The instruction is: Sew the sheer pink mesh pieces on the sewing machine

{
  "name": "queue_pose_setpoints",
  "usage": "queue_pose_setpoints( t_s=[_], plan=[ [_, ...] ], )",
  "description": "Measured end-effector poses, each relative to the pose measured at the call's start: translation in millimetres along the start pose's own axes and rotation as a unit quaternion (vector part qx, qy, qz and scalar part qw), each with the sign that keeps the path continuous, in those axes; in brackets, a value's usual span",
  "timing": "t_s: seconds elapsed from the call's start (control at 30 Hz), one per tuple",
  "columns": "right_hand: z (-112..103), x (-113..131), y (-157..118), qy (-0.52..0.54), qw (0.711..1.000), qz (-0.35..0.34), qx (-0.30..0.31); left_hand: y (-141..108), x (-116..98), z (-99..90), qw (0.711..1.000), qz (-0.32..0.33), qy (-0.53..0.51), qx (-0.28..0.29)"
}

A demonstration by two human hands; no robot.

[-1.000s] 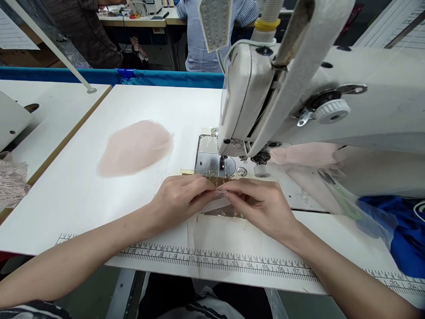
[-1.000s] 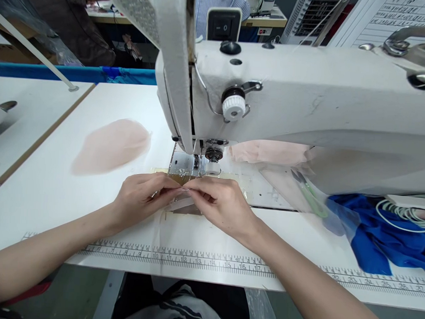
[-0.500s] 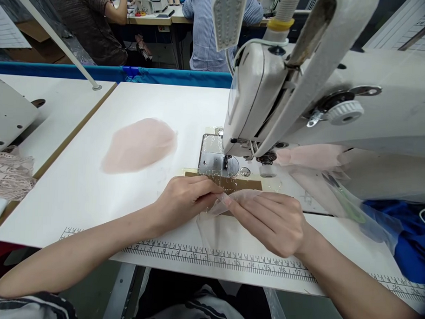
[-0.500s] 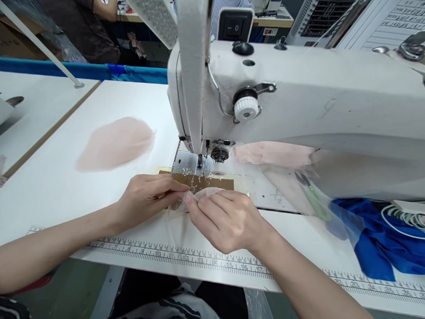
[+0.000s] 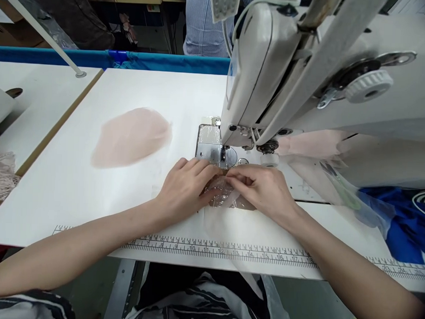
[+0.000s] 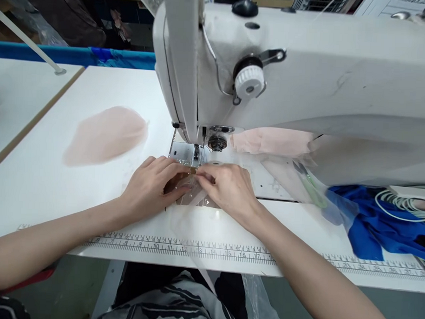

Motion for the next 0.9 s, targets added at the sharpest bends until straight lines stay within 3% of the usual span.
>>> queue_pose_setpoints(
  t_s=[0.2,0.3,0.4,0.5,0.63,0.9],
  plan=[
    [2,-7,3,-0.032,0.999,0.003,-0.039,-7,-22,-12.2,0.977,0.156,0.111,-0.092],
    [0,-12,6,-0.043,0.998,0.002,-0.054,-10,-27,-11.2,0.967,0.191,0.142,-0.086],
    [-7,-10,4,-0.129,0.988,-0.022,-0.088,-9,-25,-8.4,0.97,0.183,0.149,-0.063],
    [-13,6,-3,-0.226,0.963,-0.087,-0.117,-5,-18,-5.5,0.976,0.16,0.136,-0.047],
    [-8,26,-13,-0.233,0.952,-0.163,-0.109,1,-10,-1.6,0.984,0.14,0.108,-0.034],
    [2,17,-8,-0.261,0.954,-0.13,-0.067,0,-14,-5.3,0.985,0.132,0.11,-0.027]
  ],
)
Point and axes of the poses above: each hand's wrist, its own y-axis towards the middle knuckle, its own z-axis out of the palm, x = y × z, the point moved 7 cm from there along y, towards the middle knuckle, and after that the axes turned 3 degrees about y, right-handed, at the moved point
